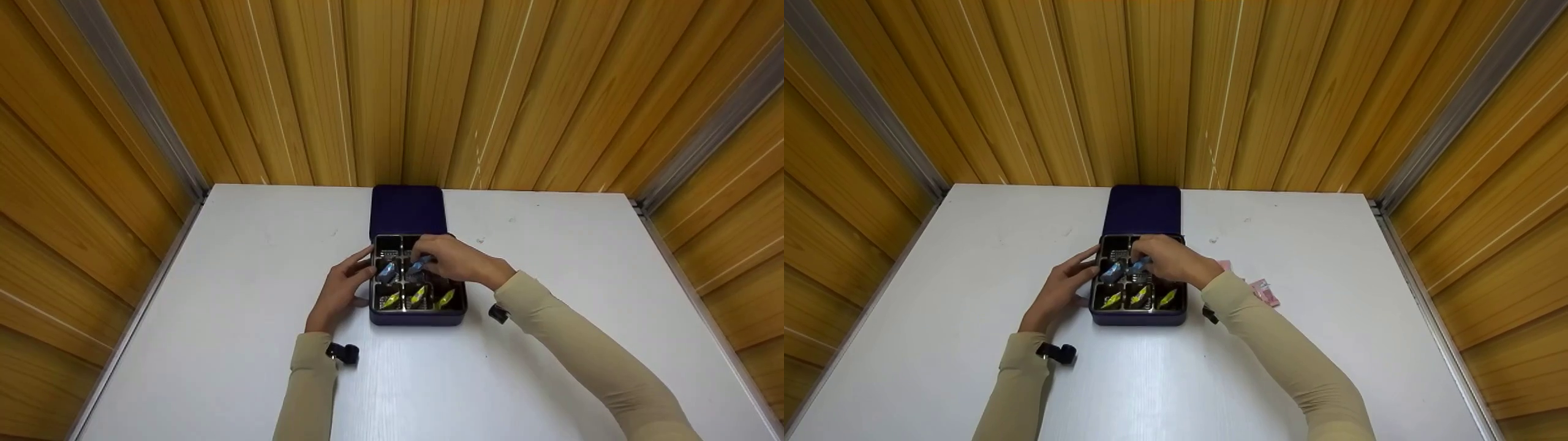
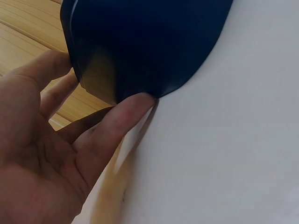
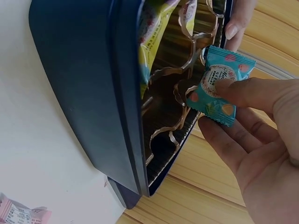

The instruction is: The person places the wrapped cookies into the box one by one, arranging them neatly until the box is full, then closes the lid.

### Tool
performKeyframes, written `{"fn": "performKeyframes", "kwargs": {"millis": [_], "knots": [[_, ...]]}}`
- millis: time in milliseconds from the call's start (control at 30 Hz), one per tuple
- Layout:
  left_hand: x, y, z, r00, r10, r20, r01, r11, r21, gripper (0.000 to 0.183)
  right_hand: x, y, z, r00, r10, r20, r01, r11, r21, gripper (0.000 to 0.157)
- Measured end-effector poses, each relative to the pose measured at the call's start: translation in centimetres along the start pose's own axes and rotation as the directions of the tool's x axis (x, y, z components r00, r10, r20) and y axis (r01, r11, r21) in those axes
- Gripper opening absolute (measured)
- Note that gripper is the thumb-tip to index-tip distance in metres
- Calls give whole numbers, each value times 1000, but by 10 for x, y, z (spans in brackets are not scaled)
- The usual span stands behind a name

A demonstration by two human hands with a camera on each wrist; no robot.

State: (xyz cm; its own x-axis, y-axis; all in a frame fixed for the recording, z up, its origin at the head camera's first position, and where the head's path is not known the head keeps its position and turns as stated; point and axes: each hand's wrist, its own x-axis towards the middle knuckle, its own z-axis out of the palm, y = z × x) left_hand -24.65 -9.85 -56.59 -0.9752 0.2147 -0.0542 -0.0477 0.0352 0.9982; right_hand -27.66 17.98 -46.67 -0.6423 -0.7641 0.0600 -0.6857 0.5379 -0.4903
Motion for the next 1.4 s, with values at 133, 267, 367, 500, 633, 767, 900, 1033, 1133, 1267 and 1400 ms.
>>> {"fn": "performKeyframes", "kwargs": {"millis": [133, 267, 367, 500, 633, 767, 900, 1033, 1133, 1267, 1400], "knots": [[0, 0, 0, 1000, 8, 5, -8, 1000, 6, 54, 1, -1, 2, 1000, 1, 7, -1, 1000, -16, 21], [0, 1, 0, 1000, 5, 11, -5, 1000, 4, 54, 2, 0, 2, 1000, -3, 5, 3, 1000, -23, 23], [0, 1, -1, 1000, -1, 12, 1, 1000, 7, 54, 2, 0, 3, 1000, 4, 16, -4, 1000, -23, 23], [0, 1, -1, 1000, -1, 9, 1, 1000, 5, 54, 2, 1, 3, 999, 15, 33, -14, 999, -33, 23], [0, 1, -1, 1000, 6, 8, -6, 1000, 0, 54, 3, 1, 4, 999, 29, 43, -27, 999, -44, 22], [0, 1, -1, 1000, -13, 7, 13, 1000, -9, 54, 4, 2, 6, 999, 14, 41, -12, 998, -54, 23], [0, 1, 0, 999, -32, 4, 32, 999, -13, 54, 5, 1, 6, 999, 14, 39, -12, 998, -64, 25], [0, 2, 0, 999, -32, 5, 32, 999, -14, 55, 5, 1, 8, 999, 18, 42, -15, 998, -69, 24], [0, 2, 0, 1000, -24, 6, 24, 1000, -11, 55, 5, 1, 8, 999, 15, 39, -12, 997, -72, 24], [0, 1, 0, 1000, -17, 4, 17, 1000, -11, 55, 5, 0, 9, 999, 15, 39, -12, 997, -78, 23], [1, 1, 0, 1000, -19, 0, 19, 1000, -11, 55, 5, 1, 10, 999, 20, 44, -16, 996, -93, 22]]}}
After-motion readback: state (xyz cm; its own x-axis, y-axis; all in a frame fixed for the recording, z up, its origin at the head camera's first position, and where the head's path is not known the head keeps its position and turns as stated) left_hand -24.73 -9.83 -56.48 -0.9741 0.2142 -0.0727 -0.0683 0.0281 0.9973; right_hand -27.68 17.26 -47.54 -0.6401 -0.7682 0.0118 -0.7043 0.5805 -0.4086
